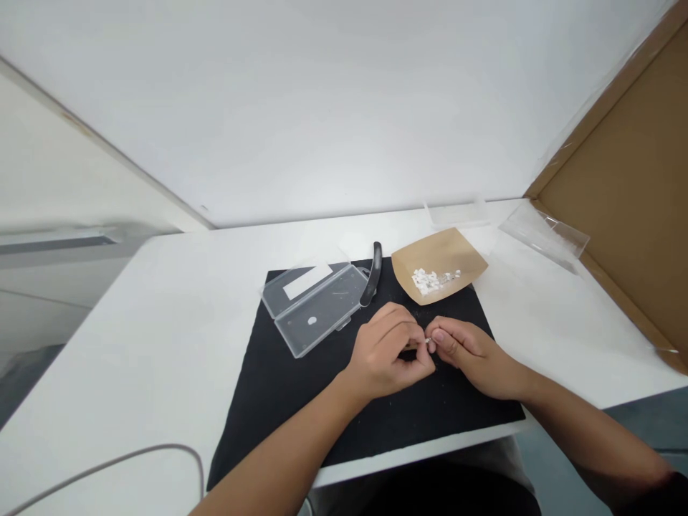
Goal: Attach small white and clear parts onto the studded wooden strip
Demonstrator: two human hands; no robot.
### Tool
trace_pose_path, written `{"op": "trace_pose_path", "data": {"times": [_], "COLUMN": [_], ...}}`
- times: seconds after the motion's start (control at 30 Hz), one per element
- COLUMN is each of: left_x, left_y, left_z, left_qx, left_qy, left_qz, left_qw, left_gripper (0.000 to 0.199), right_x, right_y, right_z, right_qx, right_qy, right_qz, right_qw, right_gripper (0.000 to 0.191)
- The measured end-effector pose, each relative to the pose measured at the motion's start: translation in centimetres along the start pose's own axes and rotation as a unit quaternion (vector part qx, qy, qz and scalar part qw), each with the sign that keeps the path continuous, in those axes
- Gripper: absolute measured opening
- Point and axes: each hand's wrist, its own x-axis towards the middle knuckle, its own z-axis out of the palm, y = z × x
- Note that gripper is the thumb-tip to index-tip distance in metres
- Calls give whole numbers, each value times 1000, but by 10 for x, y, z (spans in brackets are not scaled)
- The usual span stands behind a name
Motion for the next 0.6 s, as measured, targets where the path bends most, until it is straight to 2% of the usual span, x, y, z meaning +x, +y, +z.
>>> {"op": "trace_pose_path", "data": {"times": [0.3,0.47,0.6], "left_x": [2,1,-3], "left_y": [7,5,2], "left_z": [-2,-2,-1], "left_qx": [-88,-98,-96], "left_qy": [-12,-20,-35], "left_qz": [-99,-104,-76], "left_qw": [991,990,992], "left_gripper": [20,18,17], "right_x": [0,1,1], "right_y": [1,2,1], "right_z": [-1,-2,-2], "right_qx": [50,61,58], "right_qy": [-20,-13,-7], "right_qz": [10,8,5], "right_qw": [998,998,998], "right_gripper": [44,44,44]}}
